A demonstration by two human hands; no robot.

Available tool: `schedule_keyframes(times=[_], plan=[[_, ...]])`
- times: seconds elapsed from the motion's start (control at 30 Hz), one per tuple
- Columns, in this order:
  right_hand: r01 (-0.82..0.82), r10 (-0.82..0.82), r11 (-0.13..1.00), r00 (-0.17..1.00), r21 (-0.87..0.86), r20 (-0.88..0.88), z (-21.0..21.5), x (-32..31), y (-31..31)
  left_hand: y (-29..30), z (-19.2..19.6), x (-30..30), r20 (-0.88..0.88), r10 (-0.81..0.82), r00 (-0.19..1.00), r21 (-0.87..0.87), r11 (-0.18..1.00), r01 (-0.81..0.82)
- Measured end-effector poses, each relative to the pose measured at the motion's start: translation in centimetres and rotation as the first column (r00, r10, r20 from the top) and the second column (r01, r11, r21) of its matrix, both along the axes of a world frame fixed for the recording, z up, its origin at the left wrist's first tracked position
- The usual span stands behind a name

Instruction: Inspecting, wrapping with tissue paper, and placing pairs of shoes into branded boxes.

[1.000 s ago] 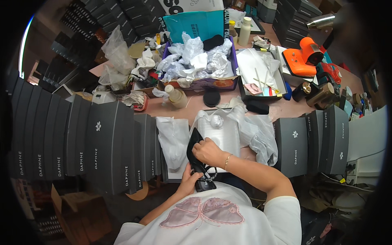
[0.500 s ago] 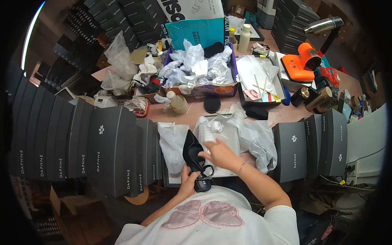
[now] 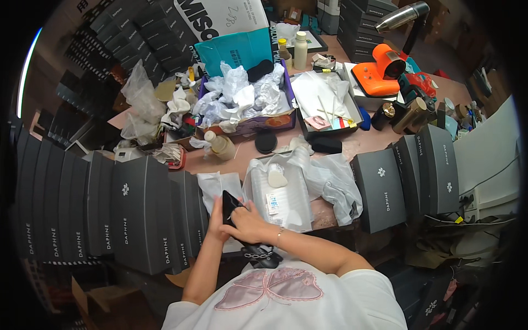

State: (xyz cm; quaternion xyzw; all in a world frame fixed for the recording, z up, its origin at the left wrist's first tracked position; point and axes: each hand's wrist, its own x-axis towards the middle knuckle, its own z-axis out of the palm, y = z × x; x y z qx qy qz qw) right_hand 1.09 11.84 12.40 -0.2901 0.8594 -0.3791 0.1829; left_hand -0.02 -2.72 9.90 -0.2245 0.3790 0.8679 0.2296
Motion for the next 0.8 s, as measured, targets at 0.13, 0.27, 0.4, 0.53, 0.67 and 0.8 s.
schedule_keyframes(times=[0.13,0.27,0.4,0.53,0.67,0.8], plan=[[0.123,-0.124,0.992,0.989,0.018,0.082,-1.5,-1.3,-0.7,1.0,-2.4,-0.9,0.067,0.092,0.993,-0.077,0.993,-0.087],[-0.011,-0.002,0.995,0.992,0.100,0.129,1.3,-0.4,0.6,1.4,-1.0,-0.6,0.038,-0.011,0.999,-0.019,1.000,0.012],[-0.034,0.026,0.992,0.998,-0.124,-0.060,1.2,5.5,4.5,1.9,1.9,-0.7,-0.120,-0.017,0.993,-0.030,0.999,0.014],[-0.018,0.025,0.997,0.996,0.080,-0.090,1.3,0.4,3.5,2.9,-0.5,-1.2,-0.141,-0.068,0.988,-0.130,0.990,0.050],[0.029,-0.017,0.997,0.987,0.072,-0.157,0.9,0.3,2.5,2.6,-0.2,-1.4,-0.047,-0.097,0.994,0.004,0.995,0.098],[-0.036,-0.068,0.957,0.936,-0.288,-0.344,0.0,5.1,5.3,2.2,-1.4,0.3,-0.015,-0.040,0.999,0.013,0.999,0.040]])
